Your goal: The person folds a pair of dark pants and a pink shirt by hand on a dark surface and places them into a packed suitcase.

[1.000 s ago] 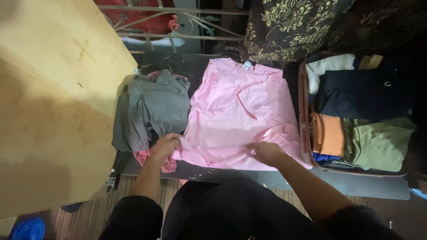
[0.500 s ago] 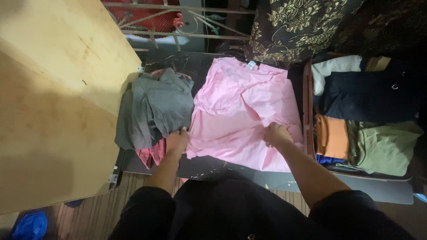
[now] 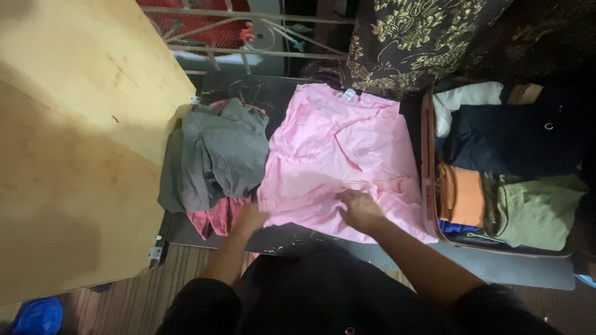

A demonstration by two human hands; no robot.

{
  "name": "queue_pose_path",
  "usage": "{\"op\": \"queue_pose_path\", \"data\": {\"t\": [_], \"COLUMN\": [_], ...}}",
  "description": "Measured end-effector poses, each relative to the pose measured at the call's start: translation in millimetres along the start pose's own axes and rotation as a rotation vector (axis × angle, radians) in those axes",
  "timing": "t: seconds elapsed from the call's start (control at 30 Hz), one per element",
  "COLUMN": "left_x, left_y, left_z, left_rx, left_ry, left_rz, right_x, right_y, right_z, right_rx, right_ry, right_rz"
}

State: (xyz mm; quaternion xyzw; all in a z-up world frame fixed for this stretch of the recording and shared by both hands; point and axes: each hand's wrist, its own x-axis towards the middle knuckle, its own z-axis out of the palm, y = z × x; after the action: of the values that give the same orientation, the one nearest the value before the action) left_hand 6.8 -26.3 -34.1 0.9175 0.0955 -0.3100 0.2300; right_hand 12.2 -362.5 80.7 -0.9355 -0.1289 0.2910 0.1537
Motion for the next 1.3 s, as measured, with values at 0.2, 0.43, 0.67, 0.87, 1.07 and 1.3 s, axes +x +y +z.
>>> {"op": "queue_pose_path", "data": {"t": [0.2,0.43,0.67,0.87,1.07,1.3], "left_x": [5,-2,27,9,-32,-33], "left_y": [3,20,5,10,35,26], "left_z": [-13,-25,-15,-33,-66,-60], "left_rx": [-1.091,-0.638,-0.295,-0.168,-0.32,-0.562], "left_ry": [0.357,0.22,0.394,0.252,0.168,0.076], "left_rz": [-0.086,-0.225,-0.166,-0.221,-0.132,0.087], "right_x": [-9,-8,16,25,34,65], "right_y": [-11,-17,-24,-31,-49,-79], "right_z": [27,24,-10,-15,1,27], "right_rx": [-0.202,-0.281,-0.2,-0.26,0.056,0.276], "right_ry": [-0.119,-0.073,-0.028,-0.018,-0.036,-0.141], "right_rz": [-0.003,-0.007,0.159,0.184,-0.118,-0.513]}}
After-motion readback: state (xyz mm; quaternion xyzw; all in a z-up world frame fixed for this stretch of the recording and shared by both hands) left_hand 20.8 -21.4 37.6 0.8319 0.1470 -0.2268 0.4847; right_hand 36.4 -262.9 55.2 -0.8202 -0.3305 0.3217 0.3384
